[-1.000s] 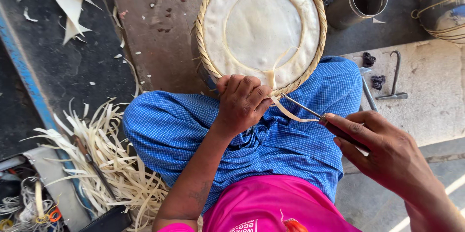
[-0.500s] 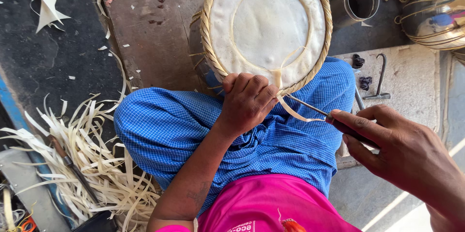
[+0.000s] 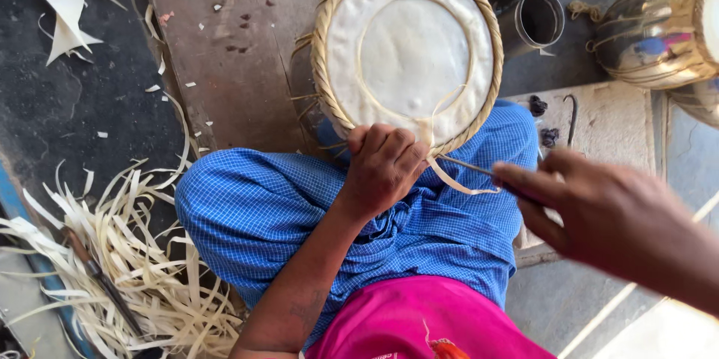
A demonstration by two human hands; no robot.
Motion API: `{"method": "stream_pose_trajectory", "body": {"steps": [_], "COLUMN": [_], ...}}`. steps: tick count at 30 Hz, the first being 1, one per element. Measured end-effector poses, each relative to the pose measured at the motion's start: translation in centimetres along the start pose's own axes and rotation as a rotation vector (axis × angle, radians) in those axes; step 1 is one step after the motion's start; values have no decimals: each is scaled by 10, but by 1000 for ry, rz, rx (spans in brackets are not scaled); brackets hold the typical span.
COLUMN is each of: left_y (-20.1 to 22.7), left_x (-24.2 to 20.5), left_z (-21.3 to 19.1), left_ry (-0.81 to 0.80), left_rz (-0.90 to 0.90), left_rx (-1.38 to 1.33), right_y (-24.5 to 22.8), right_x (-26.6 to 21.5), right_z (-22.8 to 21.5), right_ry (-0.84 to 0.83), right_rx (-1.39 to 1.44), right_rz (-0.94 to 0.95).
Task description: The person constructs a drum head by weaving and lacing leather straps through the rim of a drum shell using a specialized punch tool and shears.
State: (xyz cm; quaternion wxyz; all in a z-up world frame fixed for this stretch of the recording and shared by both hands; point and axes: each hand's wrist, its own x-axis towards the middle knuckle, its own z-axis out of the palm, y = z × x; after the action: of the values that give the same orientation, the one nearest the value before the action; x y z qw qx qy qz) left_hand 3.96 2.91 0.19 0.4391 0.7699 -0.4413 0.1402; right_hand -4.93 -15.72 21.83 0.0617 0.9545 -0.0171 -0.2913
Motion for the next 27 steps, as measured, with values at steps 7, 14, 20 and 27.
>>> {"method": "stream_pose_trajectory", "body": {"steps": [7, 14, 20, 27], "left_y": [3, 6, 8, 9], "left_x": [-4, 3, 5, 10], "left_z": [5, 1, 1, 0], "left_ry": [-8, -22, -25, -18], "left_rz": [-56, -57, -64, -81], "left_rx": [-27, -18, -36, 8], "right_y": [-30, -36, -33, -47], "right_x": [-32, -22, -10, -2], "right_z": [120, 180, 217, 228], "right_ry": [491, 612, 638, 808], "right_rx": [518, 929, 1134, 984], "right_rz": [135, 151, 109, -8]}}
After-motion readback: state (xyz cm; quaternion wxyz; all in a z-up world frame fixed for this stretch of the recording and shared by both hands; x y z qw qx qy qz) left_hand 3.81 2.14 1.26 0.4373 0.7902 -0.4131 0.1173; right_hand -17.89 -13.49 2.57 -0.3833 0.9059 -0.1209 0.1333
